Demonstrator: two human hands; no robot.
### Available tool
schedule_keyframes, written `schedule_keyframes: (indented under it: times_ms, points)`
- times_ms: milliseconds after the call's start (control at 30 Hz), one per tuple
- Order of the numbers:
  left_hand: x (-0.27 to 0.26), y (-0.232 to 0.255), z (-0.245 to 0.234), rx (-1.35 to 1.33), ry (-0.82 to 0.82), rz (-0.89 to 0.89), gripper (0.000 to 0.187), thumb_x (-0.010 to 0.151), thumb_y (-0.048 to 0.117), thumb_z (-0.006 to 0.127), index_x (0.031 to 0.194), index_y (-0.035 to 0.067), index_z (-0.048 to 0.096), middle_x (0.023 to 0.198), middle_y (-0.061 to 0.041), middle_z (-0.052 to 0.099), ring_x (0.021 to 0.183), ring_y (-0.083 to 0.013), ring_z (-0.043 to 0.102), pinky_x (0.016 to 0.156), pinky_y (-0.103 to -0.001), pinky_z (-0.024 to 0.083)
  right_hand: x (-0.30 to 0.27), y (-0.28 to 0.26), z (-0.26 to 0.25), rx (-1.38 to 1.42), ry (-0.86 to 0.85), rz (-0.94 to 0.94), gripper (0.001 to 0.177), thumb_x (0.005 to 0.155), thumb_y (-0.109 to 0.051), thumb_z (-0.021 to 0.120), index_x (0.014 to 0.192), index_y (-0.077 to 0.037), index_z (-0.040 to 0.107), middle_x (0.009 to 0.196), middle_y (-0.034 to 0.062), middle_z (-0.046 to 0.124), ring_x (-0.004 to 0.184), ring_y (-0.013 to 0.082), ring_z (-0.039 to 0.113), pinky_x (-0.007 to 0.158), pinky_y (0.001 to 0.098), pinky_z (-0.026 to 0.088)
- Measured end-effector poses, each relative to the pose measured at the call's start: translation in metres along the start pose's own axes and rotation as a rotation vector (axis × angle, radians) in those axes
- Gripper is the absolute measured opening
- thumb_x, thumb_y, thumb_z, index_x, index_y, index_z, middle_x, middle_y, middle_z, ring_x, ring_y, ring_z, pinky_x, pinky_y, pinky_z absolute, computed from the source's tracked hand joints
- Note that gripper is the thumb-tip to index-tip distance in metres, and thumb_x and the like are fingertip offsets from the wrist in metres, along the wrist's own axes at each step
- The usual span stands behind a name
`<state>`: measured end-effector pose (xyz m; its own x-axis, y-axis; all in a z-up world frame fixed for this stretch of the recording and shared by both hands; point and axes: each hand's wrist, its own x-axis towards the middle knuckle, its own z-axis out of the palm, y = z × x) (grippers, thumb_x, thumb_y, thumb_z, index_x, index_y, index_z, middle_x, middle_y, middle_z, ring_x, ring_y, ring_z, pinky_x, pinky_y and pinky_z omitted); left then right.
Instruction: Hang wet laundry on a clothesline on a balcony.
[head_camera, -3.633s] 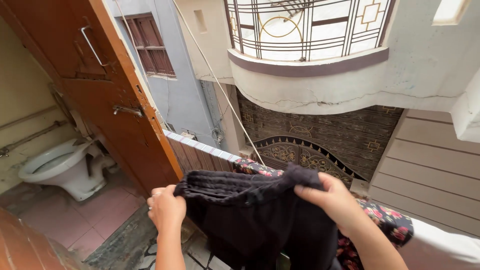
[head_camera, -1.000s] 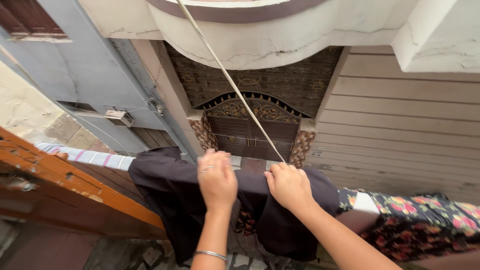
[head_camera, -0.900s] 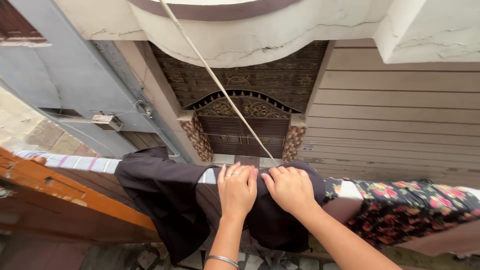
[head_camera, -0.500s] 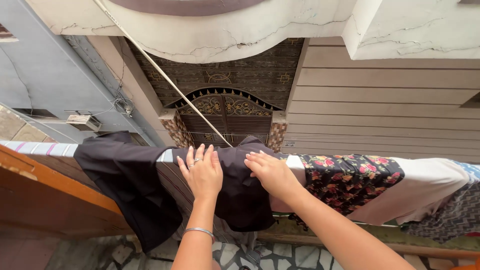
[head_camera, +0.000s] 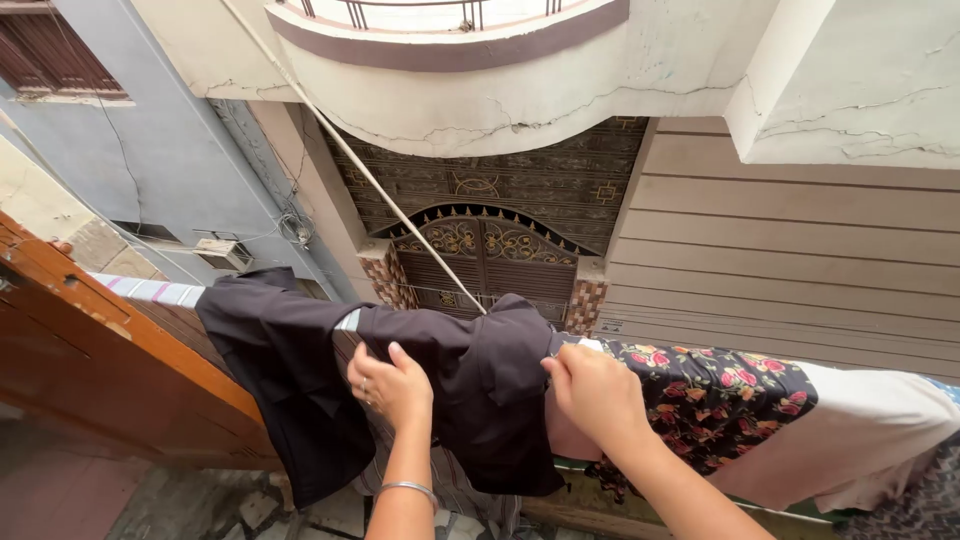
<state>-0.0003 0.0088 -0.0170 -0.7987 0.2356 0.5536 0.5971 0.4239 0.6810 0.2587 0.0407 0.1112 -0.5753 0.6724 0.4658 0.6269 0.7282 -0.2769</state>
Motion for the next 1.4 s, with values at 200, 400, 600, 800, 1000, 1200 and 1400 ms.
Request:
schedule_keyframes:
  times_ms: [200,400,600,800,1000,1200,1400]
  points:
    - [-0.004,-0.051,0.033,-0.222,-0.484,-0.618,0.041,0.098,0.039,0.062,0.119,0.003,0.059,0.113,-0.016,0.070,0.105,-0.0323,0.067,0.095,-0.043,0.051,0.031,0.006,0.032,-0.018,-0.099,0.391,0.043,0.083,-0.047,0.075,0.080,-0.006,0.064,0.079,0.0116,0.068,0.077,0.0358,0.069,0.067,0.0481,0.055]
    - [0.018,-0.018,-0.020,-0.278,-0.241,-0.363,0.038,0.103,0.038,0.059,0.121,0.005,0.053,0.099,-0.017,0.070,0.092,-0.0359,0.069,0.084,-0.045,0.053,0.050,0.012,0.005,0.108,-0.110,0.552,0.030,0.089,-0.039,0.071,0.086,-0.009,0.069,0.088,0.0129,0.074,0.087,0.0381,0.069,0.076,0.0505,0.055]
    - [0.009,-0.011,-0.039,0.041,-0.435,-0.449,0.046,0.090,0.039,0.072,0.119,0.011,0.050,0.099,-0.013,0.071,0.095,-0.0363,0.067,0.082,-0.050,0.052,0.033,0.030,0.008,-0.150,-0.171,0.558,0.035,0.086,-0.044,0.073,0.089,-0.009,0.066,0.089,0.0124,0.073,0.086,0.0363,0.071,0.074,0.0495,0.056]
    - [-0.100,0.030,-0.037,0.112,-0.407,-0.675,0.031,0.092,0.029,0.073,0.110,0.008,0.060,0.100,-0.014,0.071,0.094,-0.0352,0.067,0.083,-0.049,0.052,0.000,0.016,-0.021,-0.107,-0.088,0.509,0.037,0.088,-0.046,0.071,0.079,-0.011,0.066,0.078,0.0091,0.073,0.076,0.0342,0.071,0.068,0.0474,0.056]
    - [-0.177,0.200,-0.064,-0.806,-0.696,-0.173,0.022,0.102,0.023,0.058,0.099,0.002,0.063,0.085,-0.012,0.069,0.077,-0.0229,0.066,0.073,-0.036,0.055,-0.063,0.047,-0.052,0.135,0.005,0.735,0.033,0.088,-0.040,0.071,0.076,-0.010,0.068,0.068,0.0113,0.071,0.066,0.0334,0.069,0.060,0.0439,0.053]
    - [-0.249,0.294,-0.054,-1.063,-0.866,-0.193,0.023,0.106,0.022,0.049,0.108,0.003,0.060,0.097,-0.010,0.067,0.087,-0.0170,0.064,0.081,-0.032,0.053,-0.133,0.117,-0.092,0.609,0.233,0.921,0.045,0.101,-0.035,0.065,0.074,0.001,0.064,0.064,0.0045,0.062,0.061,0.0090,0.051,0.054,0.0313,0.044]
    - [-0.321,0.351,-0.057,-1.105,-1.793,-0.612,0.052,0.108,0.044,0.033,0.108,0.006,0.070,0.099,-0.004,0.071,0.092,-0.0127,0.065,0.083,-0.029,0.053,-0.195,0.155,-0.141,0.728,0.473,1.159,0.043,0.106,-0.032,0.053,0.089,0.003,0.072,0.076,0.0020,0.070,0.067,0.0096,0.058,0.062,0.0284,0.049]
